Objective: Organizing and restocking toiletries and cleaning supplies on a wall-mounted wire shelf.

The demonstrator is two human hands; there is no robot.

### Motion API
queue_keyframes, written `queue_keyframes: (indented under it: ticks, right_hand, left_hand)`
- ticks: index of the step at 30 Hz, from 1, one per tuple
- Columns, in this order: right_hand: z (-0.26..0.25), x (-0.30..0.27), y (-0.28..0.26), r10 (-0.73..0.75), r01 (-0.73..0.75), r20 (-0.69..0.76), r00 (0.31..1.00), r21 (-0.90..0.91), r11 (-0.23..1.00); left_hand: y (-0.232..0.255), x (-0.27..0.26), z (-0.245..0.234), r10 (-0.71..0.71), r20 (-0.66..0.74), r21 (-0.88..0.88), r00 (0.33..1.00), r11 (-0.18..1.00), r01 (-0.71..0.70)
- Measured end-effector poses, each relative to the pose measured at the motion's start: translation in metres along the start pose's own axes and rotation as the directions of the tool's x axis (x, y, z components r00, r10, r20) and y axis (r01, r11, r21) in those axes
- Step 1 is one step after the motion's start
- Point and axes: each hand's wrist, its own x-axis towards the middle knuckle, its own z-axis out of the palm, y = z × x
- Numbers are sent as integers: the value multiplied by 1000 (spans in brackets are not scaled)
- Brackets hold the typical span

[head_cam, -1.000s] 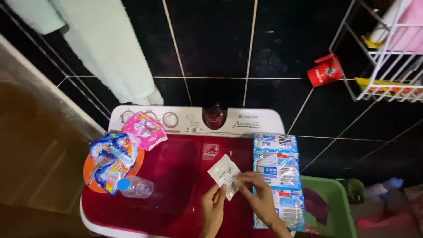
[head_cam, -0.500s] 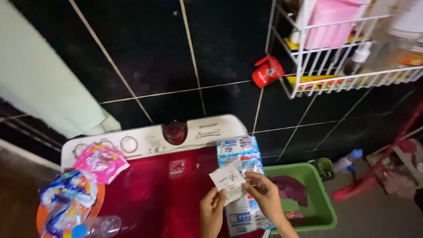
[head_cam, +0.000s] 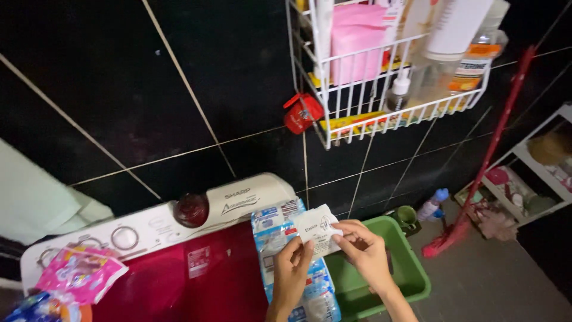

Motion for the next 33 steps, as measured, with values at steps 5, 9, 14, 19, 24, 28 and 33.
queue_keyframes:
  ticks: [5,9,14,19,24,28,33]
  right_hand:
    - [-28,23,-26,-12,9,-71,997,-37,999]
    - [-47,43,-54,-145,136,-72,987,-115,984]
    - [-66,73,-91,-250,241,-56,967,-142,960]
    - [-86,108,-133,-409,405,-5,913,-121,906]
    - [-101,142,-166,-512,507,15,859,-165,846]
    - [-107,165,-186,-537,531,20,843,-190,826]
    - [-117,190,-192,-606,585,45,795,-326,743]
  left_hand:
    - [19,26,29,89,-14,221,996,972,-83]
    - [49,47,53,241,38,260,970,935,-242]
    - [68,83,81,420,61,280,906,864,-419]
    - [109,109,113,523,82,298,848,799,-522]
    - [137,139,132,690,68,368,721,654,-661]
    - [149,163,145,735,78,344,673,614,-710]
    - [151,195,162,760,81,435,645,556,-709]
